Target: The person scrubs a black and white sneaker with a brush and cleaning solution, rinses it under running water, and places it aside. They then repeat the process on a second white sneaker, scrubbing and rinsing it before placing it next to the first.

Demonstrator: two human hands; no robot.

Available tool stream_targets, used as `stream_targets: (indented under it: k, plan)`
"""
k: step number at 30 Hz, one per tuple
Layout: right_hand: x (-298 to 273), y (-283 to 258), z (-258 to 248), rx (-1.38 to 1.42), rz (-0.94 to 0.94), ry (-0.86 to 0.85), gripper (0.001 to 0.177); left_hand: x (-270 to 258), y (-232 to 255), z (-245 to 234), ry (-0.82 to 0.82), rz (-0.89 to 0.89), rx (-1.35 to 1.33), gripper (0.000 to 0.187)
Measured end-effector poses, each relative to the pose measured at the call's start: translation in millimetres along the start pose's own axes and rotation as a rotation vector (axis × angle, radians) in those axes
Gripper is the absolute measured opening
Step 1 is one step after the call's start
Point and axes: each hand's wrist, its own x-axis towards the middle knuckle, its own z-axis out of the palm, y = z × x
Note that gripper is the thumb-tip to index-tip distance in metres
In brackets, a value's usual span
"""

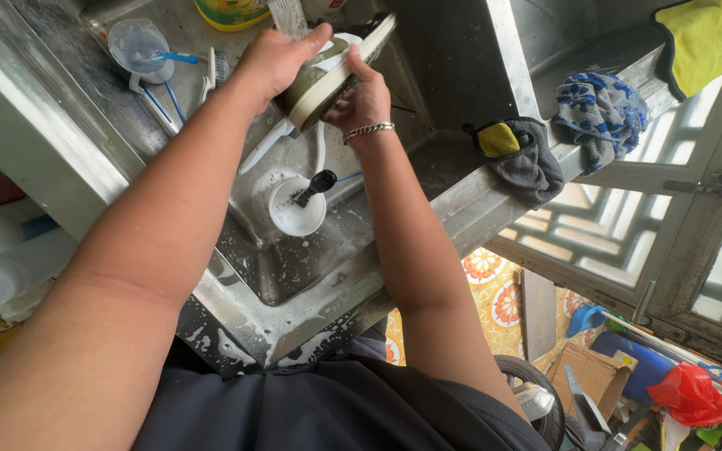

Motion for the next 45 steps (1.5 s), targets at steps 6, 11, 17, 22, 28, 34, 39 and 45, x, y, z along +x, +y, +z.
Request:
stream_targets:
  k: [6,11,17,22,28,34,39,45]
  plan:
    - [-10.6,-4.6,-1.9,0.279,-0.233,-0.053,0.077,4.6,-11.0,13.9,0.024,-0.285,-0.590,0.048]
    - [-1.5,-12.6,-15.9,0.400,-0.109,-0.104,0.050,-38.7,-14.9,9.4,-0.036,-0.600,-0.502,0.055]
    - [-7.2,10.9,9.7,0.098,-0.286,-0.022,0.037,-73.0,-49.8,-10.9,0.483,-0.060,-0.017,0.051]
    - [-12.4,52.1,39.3,-0.124,-0.449,-0.227,0.043,-77.7,-31.3,-30.2,0.345,-0.007,-0.045,0.040]
    - [-10.2,62.0,37.8,-0.176,-0.602,-0.297,0.043,-68.8,-18.7,-23.1,0.342,0.114,-0.139,0.033]
    - [6.9,53.8,24.4,-0.120,-0.580,-0.290,0.036,-49.9,-15.5,-16.7,0.286,0.134,-0.224,0.034]
    - [11.1,47.2,20.8,-0.123,-0.523,-0.301,0.035,-44.9,-8.6,-17.7,0.252,0.132,-0.213,0.035]
    - [10.5,41.3,15.7,-0.146,-0.508,-0.274,0.036,-35.0,-9.1,-17.5,0.163,0.142,-0.312,0.034]
